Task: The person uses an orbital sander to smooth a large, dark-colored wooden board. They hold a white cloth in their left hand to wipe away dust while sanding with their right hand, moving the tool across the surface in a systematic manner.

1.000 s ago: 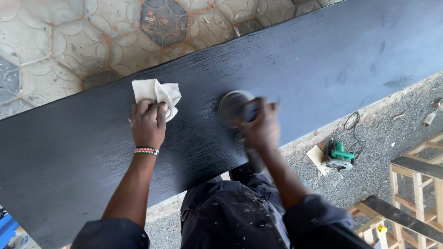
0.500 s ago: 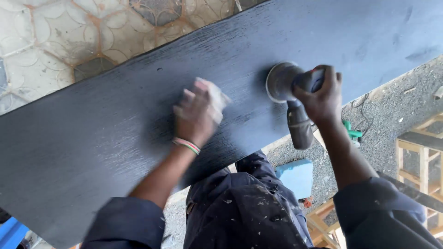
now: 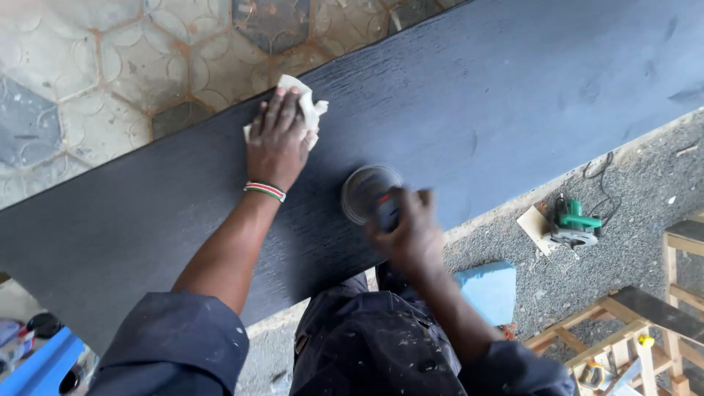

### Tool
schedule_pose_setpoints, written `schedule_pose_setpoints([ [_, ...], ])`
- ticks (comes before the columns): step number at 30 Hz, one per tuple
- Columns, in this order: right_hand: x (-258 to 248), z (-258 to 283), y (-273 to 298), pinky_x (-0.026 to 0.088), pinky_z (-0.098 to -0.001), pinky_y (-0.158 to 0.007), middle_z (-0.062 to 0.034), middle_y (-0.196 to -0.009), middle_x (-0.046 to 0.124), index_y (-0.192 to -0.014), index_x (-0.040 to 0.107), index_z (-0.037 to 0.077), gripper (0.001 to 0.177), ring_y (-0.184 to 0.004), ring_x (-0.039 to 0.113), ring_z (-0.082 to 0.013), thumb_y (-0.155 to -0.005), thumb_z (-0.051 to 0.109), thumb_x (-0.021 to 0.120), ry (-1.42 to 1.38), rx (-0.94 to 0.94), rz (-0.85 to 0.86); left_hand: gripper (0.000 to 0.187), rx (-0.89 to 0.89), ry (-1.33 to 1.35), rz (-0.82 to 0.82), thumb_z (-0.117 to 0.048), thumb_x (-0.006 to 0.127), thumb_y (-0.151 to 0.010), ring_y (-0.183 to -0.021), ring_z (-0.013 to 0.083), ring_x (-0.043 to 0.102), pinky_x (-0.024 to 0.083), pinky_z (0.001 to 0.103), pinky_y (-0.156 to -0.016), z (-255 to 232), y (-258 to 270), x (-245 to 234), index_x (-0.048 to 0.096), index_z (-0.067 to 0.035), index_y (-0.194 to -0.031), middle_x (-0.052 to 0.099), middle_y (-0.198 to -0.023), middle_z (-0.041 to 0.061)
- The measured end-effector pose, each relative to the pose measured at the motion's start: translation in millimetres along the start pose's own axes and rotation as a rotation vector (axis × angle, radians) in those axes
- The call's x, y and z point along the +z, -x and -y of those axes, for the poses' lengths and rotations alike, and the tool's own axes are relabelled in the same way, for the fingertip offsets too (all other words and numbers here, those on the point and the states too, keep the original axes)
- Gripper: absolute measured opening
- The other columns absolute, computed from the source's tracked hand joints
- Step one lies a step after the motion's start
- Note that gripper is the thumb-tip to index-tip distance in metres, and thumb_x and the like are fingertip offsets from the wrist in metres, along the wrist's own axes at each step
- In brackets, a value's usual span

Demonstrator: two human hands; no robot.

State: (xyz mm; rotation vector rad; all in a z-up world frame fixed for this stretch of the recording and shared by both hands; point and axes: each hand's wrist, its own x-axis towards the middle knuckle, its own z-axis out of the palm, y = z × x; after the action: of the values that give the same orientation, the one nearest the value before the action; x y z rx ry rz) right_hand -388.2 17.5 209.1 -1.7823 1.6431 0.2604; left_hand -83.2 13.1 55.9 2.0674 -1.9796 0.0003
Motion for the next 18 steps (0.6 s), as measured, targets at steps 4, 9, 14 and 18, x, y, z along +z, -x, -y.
schedule_pose_setpoints([
  [4, -61, -75, -92, 0.06, -0.0611, -0.072, -0.0189, -0.129, 0.059, -0.137, 0.068, 0.019, 0.069, -0.094, 0.073, -0.0443, -0.077, 0.035, 0.1, -0.073, -0.046, -0.364, 0.046, -0.228, -0.095, -0.022, -0.01, 0.083, -0.103, -0.116, 0.0395, 0.07, 0.057, 0.055, -0.084, 71, 43, -23, 0.074, -0.007, -0.148, 0.072, -0.136, 0.015],
  [9, -144, -69, -146, 0.058, -0.0431, -0.075, -0.0106, -0.127, 0.057, -0.138, 0.06, 0.013, 0.064, -0.103, 0.06, -0.0266, -0.08, 0.028, 0.084, -0.163, 0.106, -0.435, 0.027, -0.332, -0.021, -0.188, -0.008, 0.097, -0.105, -0.111, 0.0465, 0.062, 0.048, 0.063, -0.081, 96, 86, -64, 0.072, -0.001, -0.107, 0.066, -0.124, 0.019],
  [14, -95, -29, -123, 0.062, -0.0794, -0.091, -0.0292, -0.127, 0.056, -0.14, 0.065, 0.015, 0.067, -0.109, 0.074, -0.0708, -0.083, 0.024, 0.1, -0.096, -0.063, -0.415, 0.049, -0.457, -0.167, -0.151, -0.053, 0.095, -0.107, -0.092, 0.0321, 0.073, 0.06, 0.049, -0.087, 61, 84, -10, 0.068, -0.019, -0.086, 0.065, -0.095, 0.003],
  [18, -55, 51, -89, 0.064, -0.0778, -0.091, -0.0258, -0.125, 0.057, -0.139, 0.068, 0.016, 0.072, -0.107, 0.075, -0.0702, -0.077, 0.025, 0.102, -0.094, -0.1, -0.295, 0.049, -0.474, -0.223, -0.173, -0.051, 0.101, -0.098, -0.096, 0.0361, 0.073, 0.058, 0.054, -0.092, 68, 25, -21, 0.07, -0.015, -0.086, 0.066, -0.098, 0.007],
])
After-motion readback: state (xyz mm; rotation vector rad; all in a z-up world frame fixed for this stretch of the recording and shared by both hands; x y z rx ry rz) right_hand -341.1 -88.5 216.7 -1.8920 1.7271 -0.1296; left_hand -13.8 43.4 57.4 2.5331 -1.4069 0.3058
